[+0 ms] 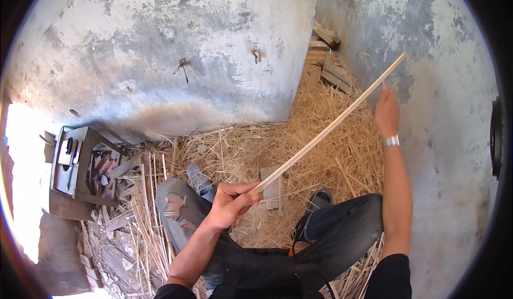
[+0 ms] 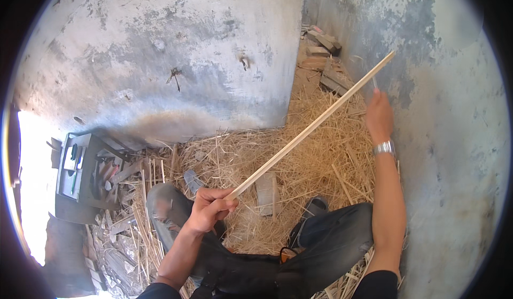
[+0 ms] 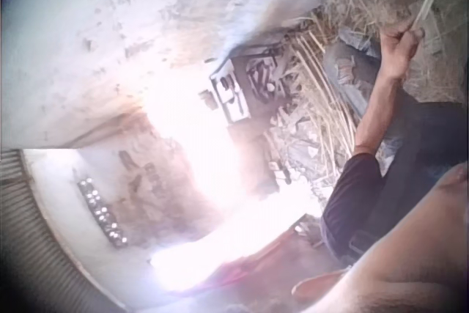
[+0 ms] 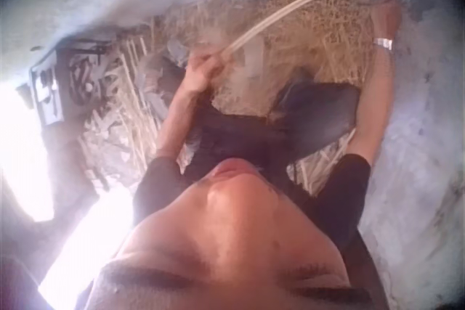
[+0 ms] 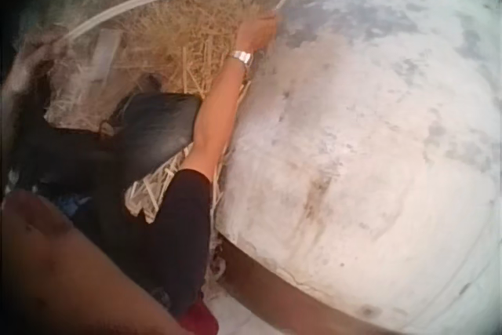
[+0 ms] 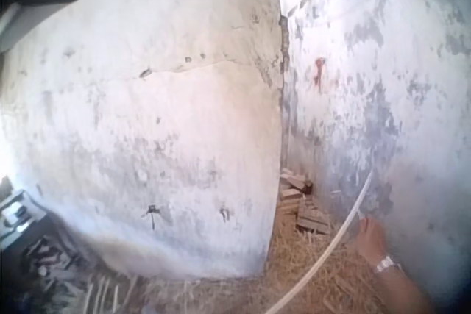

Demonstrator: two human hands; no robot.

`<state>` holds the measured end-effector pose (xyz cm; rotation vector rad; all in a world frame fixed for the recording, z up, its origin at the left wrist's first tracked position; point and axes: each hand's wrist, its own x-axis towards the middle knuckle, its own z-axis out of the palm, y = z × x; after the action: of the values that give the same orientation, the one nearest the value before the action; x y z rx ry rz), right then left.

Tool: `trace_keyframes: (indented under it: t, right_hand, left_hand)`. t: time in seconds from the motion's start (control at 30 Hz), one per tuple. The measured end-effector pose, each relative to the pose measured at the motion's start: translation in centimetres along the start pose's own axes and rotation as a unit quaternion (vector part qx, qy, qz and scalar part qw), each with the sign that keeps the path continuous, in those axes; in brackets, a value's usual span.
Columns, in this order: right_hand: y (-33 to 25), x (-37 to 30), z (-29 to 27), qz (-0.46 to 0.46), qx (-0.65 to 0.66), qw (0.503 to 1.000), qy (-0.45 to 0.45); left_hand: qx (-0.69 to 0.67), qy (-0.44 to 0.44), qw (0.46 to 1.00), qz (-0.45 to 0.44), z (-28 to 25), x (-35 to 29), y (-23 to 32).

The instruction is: The person uses a knife to shave thin strips from a length of wood, then uses a larger blade to continue shaving the wood while sitting on a straw-covered floor.

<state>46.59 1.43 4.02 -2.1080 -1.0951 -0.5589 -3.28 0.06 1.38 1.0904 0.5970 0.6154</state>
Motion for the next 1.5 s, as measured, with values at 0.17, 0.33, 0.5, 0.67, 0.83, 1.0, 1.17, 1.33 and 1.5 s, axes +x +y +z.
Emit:
trace_keyframes:
  t: [0.17, 0.33, 0.5, 0.67, 0.83, 1.0, 1.17, 1.33, 1.5]
  right_hand:
    - [-2.2, -3.0, -1.5, 0.156, 0.336, 0.927, -0.058]
    - [-12.3, -6.2, -4.9, 0.144, 0.467, 0.841, -0.232]
    - [-13.6, -8.1, -3.7, 0.134, 0.494, 0.814, -0.274]
    - [-15.7, -11.2, -3.8, 0.08, 0.494, 0.803, -0.324]
    - [-17.5, -14.5, -4.9, -0.12, 0.358, 0.843, -0.385]
    - [-19.1, -17.7, -6.1, -0.234, 0.213, 0.845, -0.431]
    - [-19.1, -18.8, -4.9, -0.284, 0.156, 0.857, -0.401]
    - [-18.8, -17.8, -3.6, -0.318, 0.129, 0.885, -0.314]
    - [-18.7, -16.0, -2.7, -0.335, 0.134, 0.897, -0.254]
  left_hand:
    - [0.023, 0.016, 1.0, 0.01, 0.2, 0.2, -0.6]
    - [0.054, -0.027, 0.998, -0.025, 1.1, 1.3, -1.1]
    - [0.086, -0.123, 0.987, -0.058, 1.8, 2.4, -0.1]
    - [0.075, -0.125, 0.989, -0.039, 2.3, 2.7, -0.2]
    - [0.075, -0.08, 0.994, -0.018, 2.0, 3.0, -0.4]
    - [0.044, -0.005, 0.999, -0.013, 1.7, 3.2, -1.7]
    - [0.029, 0.046, 0.998, -0.02, 1.6, 3.1, -2.1]
    - [0.018, 0.044, 0.999, -0.008, 1.1, 3.5, -1.8]
    - [-0.034, 0.077, 0.996, -0.019, 2.2, 3.5, 0.8]
